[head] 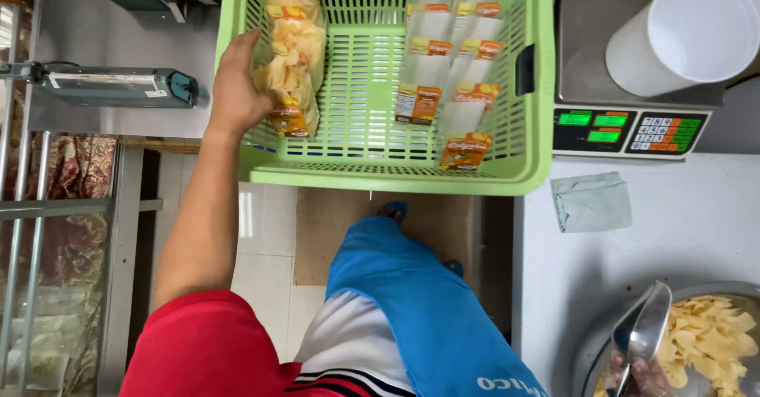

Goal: Scooping chips from a large bowl into individual plastic bags, weighing them on a digital scale, and placing the finished bags into a basket.

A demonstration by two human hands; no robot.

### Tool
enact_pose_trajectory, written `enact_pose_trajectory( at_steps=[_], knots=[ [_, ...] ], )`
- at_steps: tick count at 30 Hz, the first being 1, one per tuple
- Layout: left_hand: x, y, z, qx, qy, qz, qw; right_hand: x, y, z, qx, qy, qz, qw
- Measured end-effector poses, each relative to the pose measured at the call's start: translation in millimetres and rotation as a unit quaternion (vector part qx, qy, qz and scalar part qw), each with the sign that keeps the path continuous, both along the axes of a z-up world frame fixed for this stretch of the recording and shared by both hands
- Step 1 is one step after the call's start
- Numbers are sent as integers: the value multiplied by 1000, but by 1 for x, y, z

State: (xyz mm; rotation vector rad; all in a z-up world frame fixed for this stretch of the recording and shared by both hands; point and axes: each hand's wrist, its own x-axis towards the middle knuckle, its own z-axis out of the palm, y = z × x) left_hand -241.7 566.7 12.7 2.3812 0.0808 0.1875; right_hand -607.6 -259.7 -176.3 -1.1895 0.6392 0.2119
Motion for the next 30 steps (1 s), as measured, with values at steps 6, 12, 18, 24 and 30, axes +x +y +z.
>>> enact_pose_trajectory(
  at_steps=[6, 12, 18, 24, 30],
  knots=[
    [3, -35, 17, 140, -18, -48, 989, 6, 22, 9, 12, -10, -3, 1000],
    [37, -99, -21, -19, -115, -167, 979, 35, 121, 80, -162, 40, -89, 982],
    [114, -76, -137, -129, 76, 137, 979, 10, 136, 77, -96, -6, -169, 981],
    [82, -97, -55, -181, 199, 85, 959, -31, 157, 86, -92, 9, -173, 981],
    [67, -135, -27, -97, -12, -218, 971, -33, 183, 109, -171, 57, -271, 945]
  ],
)
